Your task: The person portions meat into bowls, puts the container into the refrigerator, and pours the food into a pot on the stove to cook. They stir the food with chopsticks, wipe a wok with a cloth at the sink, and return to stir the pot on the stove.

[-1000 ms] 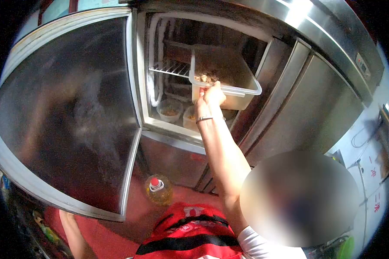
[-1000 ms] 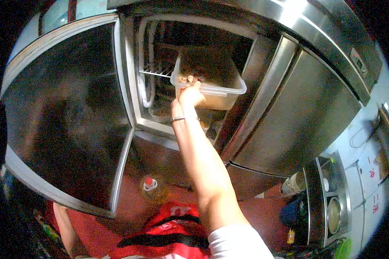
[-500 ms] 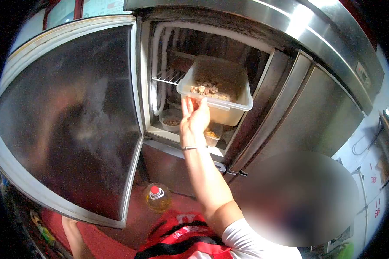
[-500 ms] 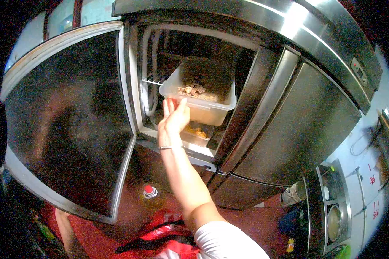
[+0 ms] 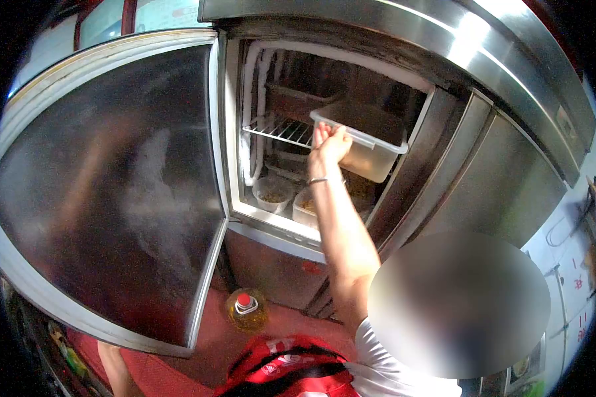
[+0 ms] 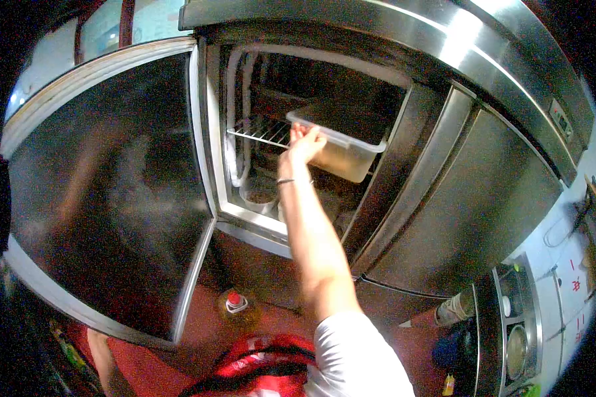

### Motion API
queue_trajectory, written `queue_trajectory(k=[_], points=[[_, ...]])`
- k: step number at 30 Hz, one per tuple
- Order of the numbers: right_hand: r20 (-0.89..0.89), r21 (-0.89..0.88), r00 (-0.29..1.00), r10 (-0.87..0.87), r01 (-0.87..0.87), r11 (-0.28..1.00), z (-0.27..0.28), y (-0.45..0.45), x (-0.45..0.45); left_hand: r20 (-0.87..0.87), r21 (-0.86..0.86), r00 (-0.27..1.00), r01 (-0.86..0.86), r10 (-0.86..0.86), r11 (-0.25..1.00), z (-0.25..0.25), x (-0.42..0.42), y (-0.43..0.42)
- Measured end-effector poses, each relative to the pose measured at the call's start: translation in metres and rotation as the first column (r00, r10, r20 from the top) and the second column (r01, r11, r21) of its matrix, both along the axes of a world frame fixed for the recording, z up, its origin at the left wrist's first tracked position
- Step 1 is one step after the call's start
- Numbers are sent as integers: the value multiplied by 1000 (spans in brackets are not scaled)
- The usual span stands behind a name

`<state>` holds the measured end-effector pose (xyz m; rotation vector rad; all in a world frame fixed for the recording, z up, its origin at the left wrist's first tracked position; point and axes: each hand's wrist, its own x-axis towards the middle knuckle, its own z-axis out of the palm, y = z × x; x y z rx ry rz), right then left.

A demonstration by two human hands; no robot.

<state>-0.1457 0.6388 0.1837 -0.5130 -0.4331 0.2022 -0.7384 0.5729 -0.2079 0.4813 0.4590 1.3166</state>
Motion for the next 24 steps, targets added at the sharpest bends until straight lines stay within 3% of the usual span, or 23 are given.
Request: queue_trajectory(k=[4, 5, 6, 7, 9, 11, 12, 13, 14, 15, 16, 17, 18, 19, 20, 21, 23, 24], points=[[-60, -204, 988, 143, -152, 967, 13, 18, 100, -5, 9, 999, 52, -52, 999, 22, 26, -5], [7, -318, 966, 258, -242, 917, 15, 8, 117, -7, 14, 998, 63, -63, 998, 29, 34, -11], [79, -381, 963, 259, -211, 900, 13, 4, 127, -5, 15, 997, 74, -74, 997, 33, 40, -17], [150, -441, 952, 266, -176, 880, 10, -12, 116, -6, 16, 996, 90, -90, 996, 41, 51, -23], [249, -417, 846, 472, -346, 841, 0, -48, 80, -5, 26, 992, 128, -128, 991, 58, 71, -43], [284, -477, 784, 551, -383, 791, -9, -89, 35, -14, 36, 985, 172, -171, 985, 82, 94, -71], [243, -498, 845, 476, -313, 809, -18, -104, 23, -21, 39, 979, 203, -203, 978, 95, 107, -86], [397, -515, 727, 561, -330, 791, -32, -118, 38, -26, 42, 974, 226, -225, 973, 106, 119, -101], [435, -529, 847, 305, -34, 848, -28, -135, 18, -44, 50, 966, 258, -256, 965, 120, 133, -115], [498, -429, 852, 159, 83, 899, -21, -156, 2, -77, 60, 953, 299, -294, 953, 135, 149, -126], [414, -393, 905, 101, 78, 916, -2, -184, -25, -124, 63, 936, 338, -329, 939, 151, 165, -135], [438, -374, 886, 153, 25, 927, 0, -201, -13, -204, 52, 913, 372, -354, 927, 168, 178, -144], [503, -359, 861, 69, 136, 923, 19, -229, -35, -306, 17, 872, 406, -382, 914, 194, 187, -157], [578, -273, 816, -13, 209, 939, 31, -250, -49, -401, -20, 819, 440, -410, 898, 220, 197, -170], [758, -172, 652, -1, 201, 964, 36, -266, -30, -384, 65, 834, 452, -395, 890, 208, 221, -171], [750, -35, 645, -148, 262, 964, 46, -281, -49, -371, 151, 846, 462, -383, 874, 197, 244, -170], [675, 189, 673, -302, 238, 953, 56, -315, -65, -515, 71, 758, 504, -401, 861, 230, 266, -186], [770, 248, 636, -50, -227, 942, 33, -342, -40, -498, 122, 786, 483, -367, 867, 207, 324, -195]])
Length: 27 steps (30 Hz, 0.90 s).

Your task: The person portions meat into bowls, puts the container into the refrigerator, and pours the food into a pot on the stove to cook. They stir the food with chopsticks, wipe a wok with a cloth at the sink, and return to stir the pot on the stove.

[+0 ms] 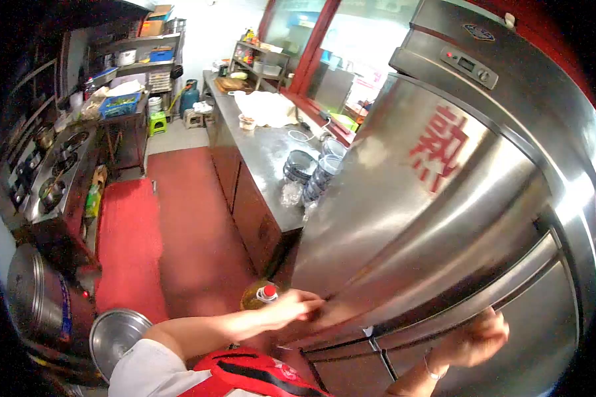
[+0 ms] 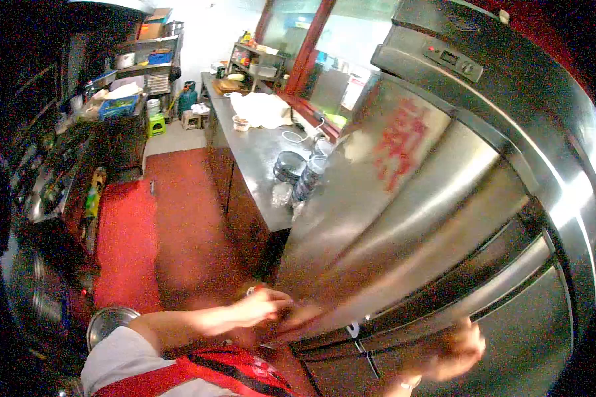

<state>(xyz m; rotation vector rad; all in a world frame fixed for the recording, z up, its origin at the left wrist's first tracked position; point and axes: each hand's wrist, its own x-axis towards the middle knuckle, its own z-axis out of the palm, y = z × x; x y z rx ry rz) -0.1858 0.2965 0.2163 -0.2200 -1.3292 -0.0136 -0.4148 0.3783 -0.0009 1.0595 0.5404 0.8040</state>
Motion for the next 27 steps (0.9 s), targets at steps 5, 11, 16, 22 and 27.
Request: queue_trajectory(k=[5, 11, 16, 22, 27], points=[[256, 368, 780, -571, 468, 804, -18, -49, 7, 330, -263, 944, 66, 25, 963, -27, 74, -5], [71, -2, 728, -682, 684, 729, -61, -1, -35, 392, -599, 909, 134, 143, 789, -108, 24, 15], [196, -316, 869, -455, 495, 809, -110, 63, -69, 408, -825, 817, 139, 407, 548, -206, -79, 53], [580, -464, 788, -207, 529, 711, -168, 222, -185, 253, -821, 720, -194, 646, 537, -220, -247, 106], [833, -553, 400, 383, 614, 563, -298, 360, -254, 183, -750, 689, -363, 701, 553, -210, -363, 146]])
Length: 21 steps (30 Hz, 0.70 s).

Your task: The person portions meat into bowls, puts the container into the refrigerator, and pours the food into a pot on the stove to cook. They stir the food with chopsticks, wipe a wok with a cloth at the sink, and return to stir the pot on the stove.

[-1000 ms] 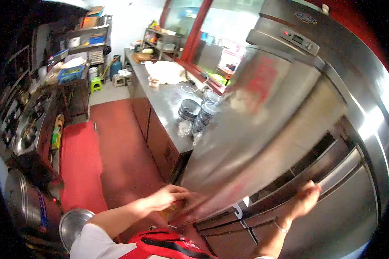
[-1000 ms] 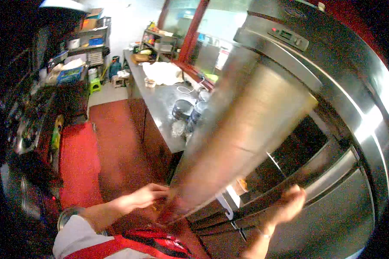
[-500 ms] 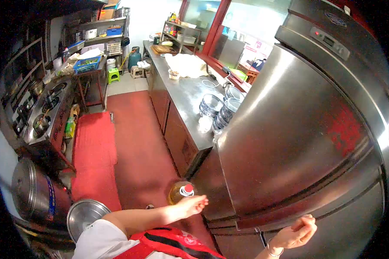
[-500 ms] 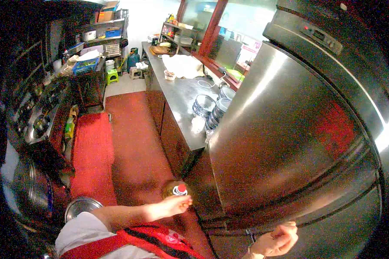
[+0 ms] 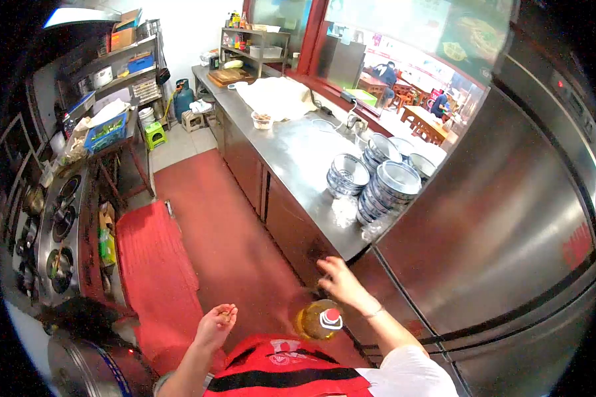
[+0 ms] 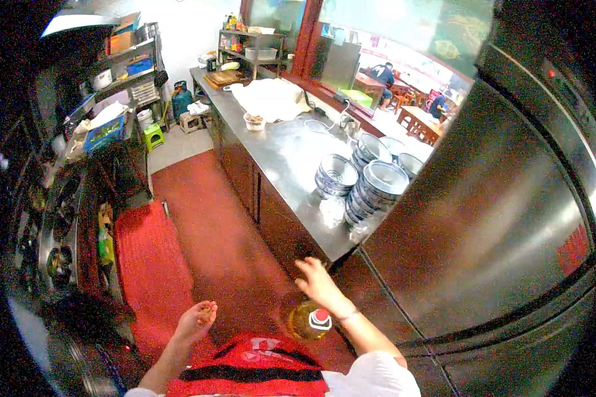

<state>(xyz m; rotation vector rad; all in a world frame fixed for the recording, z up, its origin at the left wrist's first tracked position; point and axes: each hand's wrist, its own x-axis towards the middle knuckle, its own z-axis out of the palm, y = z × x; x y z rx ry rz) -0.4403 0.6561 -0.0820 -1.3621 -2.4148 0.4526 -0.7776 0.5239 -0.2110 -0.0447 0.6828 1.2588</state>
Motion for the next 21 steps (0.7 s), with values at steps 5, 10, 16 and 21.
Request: queue_trajectory(k=[5, 10, 16, 21], points=[[291, -77, 954, 71, -51, 996, -60, 64, -61, 3, -36, 999, -40, 40, 999, -8, -59, 39], [297, -83, 955, 18, 7, 997, -82, 155, -91, 48, 35, 999, -7, 6, 999, -12, -96, 122], [68, -113, 997, 34, -26, 993, -106, 299, -135, 9, 103, 1000, 12, -13, 995, 6, -147, 257], [-150, -300, 978, -145, 95, 949, -93, 425, -222, -15, 124, 1000, -19, 21, 992, 15, -196, 343]])
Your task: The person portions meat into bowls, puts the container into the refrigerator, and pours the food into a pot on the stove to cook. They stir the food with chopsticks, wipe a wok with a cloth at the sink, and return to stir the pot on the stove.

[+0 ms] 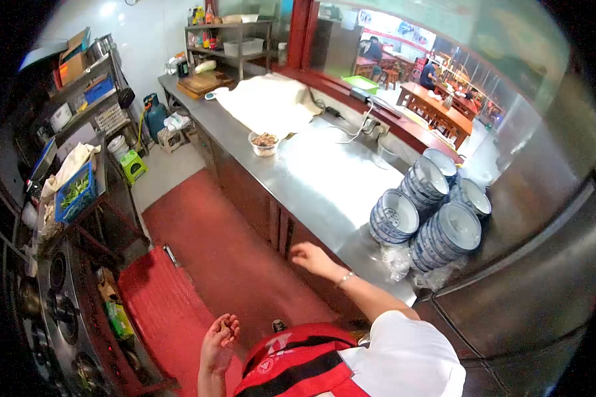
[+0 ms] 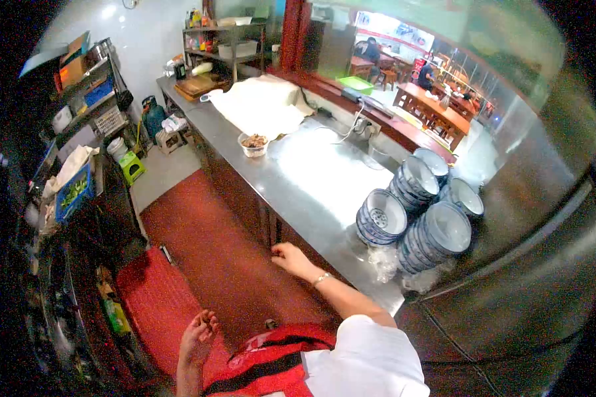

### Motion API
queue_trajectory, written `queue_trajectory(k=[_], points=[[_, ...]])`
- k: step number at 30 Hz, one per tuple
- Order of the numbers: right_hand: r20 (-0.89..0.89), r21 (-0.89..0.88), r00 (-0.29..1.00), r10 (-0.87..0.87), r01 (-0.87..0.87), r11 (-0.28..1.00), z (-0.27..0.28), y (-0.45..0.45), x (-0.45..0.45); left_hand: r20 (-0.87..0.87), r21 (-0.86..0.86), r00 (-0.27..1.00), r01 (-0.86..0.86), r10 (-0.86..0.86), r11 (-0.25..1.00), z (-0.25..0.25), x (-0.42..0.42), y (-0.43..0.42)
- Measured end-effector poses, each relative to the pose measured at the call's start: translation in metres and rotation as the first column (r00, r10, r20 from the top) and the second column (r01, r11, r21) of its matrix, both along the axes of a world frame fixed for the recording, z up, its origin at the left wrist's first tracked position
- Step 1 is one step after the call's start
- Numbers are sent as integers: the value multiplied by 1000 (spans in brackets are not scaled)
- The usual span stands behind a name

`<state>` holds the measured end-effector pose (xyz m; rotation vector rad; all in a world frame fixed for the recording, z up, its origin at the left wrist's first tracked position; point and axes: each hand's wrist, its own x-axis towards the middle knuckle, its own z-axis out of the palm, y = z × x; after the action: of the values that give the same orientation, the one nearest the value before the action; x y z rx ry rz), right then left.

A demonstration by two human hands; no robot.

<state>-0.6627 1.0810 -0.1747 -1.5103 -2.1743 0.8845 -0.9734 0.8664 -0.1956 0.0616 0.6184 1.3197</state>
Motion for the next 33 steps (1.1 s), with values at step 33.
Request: queue_trajectory(k=[33], points=[[-512, -859, -57, -857, 34, 511, -190, 623, -93, -148, -83, 977, -170, 156, 982, 9, -219, 411]])
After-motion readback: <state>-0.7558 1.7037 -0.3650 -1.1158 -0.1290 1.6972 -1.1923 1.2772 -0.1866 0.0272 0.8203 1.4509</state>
